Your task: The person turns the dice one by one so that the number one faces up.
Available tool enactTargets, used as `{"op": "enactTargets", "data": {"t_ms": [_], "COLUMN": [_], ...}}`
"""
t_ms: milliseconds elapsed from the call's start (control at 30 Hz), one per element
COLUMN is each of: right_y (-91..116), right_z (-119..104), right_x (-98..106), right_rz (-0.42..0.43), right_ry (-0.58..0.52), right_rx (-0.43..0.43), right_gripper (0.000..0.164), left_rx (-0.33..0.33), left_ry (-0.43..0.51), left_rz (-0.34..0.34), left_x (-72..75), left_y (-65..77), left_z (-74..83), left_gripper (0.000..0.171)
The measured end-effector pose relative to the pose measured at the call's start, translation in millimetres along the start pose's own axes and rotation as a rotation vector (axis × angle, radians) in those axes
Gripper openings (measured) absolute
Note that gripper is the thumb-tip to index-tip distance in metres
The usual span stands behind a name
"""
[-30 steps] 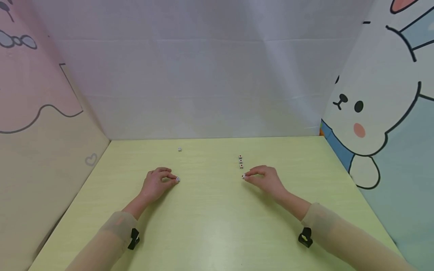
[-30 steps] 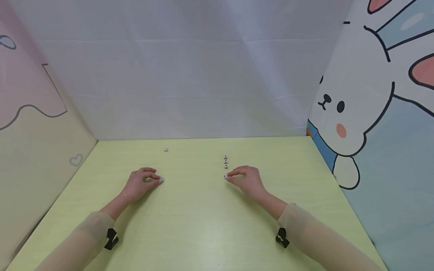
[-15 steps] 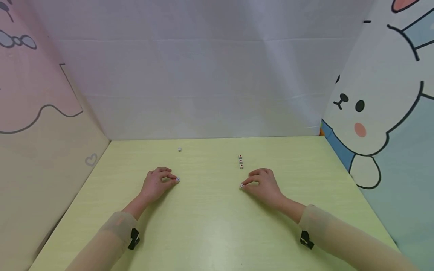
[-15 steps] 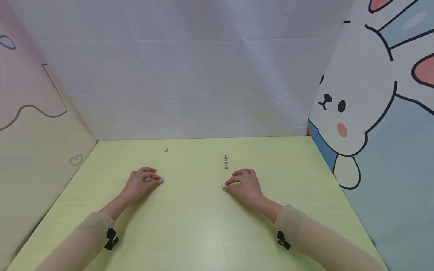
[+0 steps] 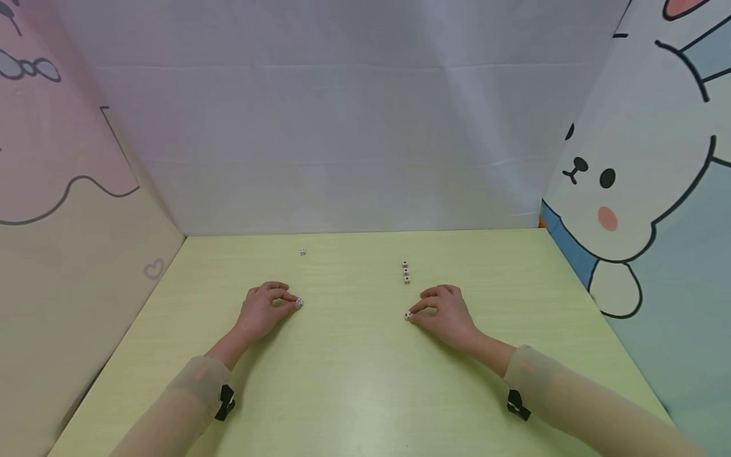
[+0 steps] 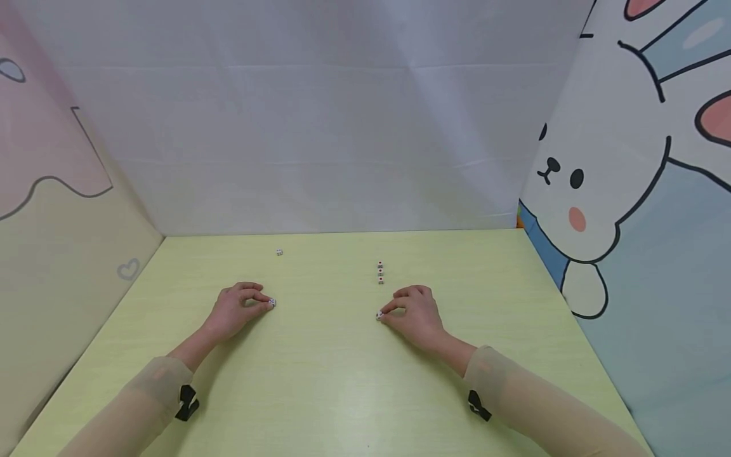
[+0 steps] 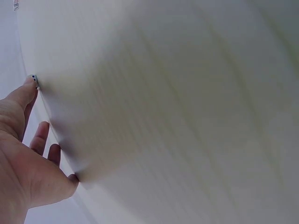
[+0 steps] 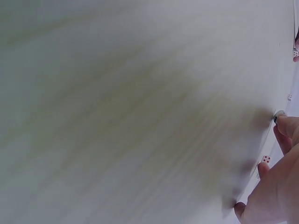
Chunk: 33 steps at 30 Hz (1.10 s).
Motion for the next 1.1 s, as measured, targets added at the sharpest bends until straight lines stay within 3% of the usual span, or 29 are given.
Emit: {"op": "enactTargets", "data": {"t_ms": [500, 1100], "right_y": [1.1, 2.7], "right_z": [-3.3, -1.5], "right_x": [6.0, 9.3], "right_rz": [0.022, 0.038], "right_ry": [0.022, 0.011], "right_rx": [0.066, 0.059], "right_gripper": [0.006, 0.008], "left_rx": [-0.003, -0.013], "left_ry": [-0.019, -0.016], "left_rz": [-0.015, -0.016], "left_x": [1.7, 6.8], "left_y": [-3.2, -5.6], "left_z": [0.0, 5.1], "left_gripper": [0.023, 0.023]}}
Point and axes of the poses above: each hand's wrist, its own y-axis away from the middle knuckle, its own x-axis out of the back of the hand, z = x × y, the point moved 5 cm from there along -y, towards the middle knuckle, and after that the axes turned 15 degrees about z, right-handed, at the moved point
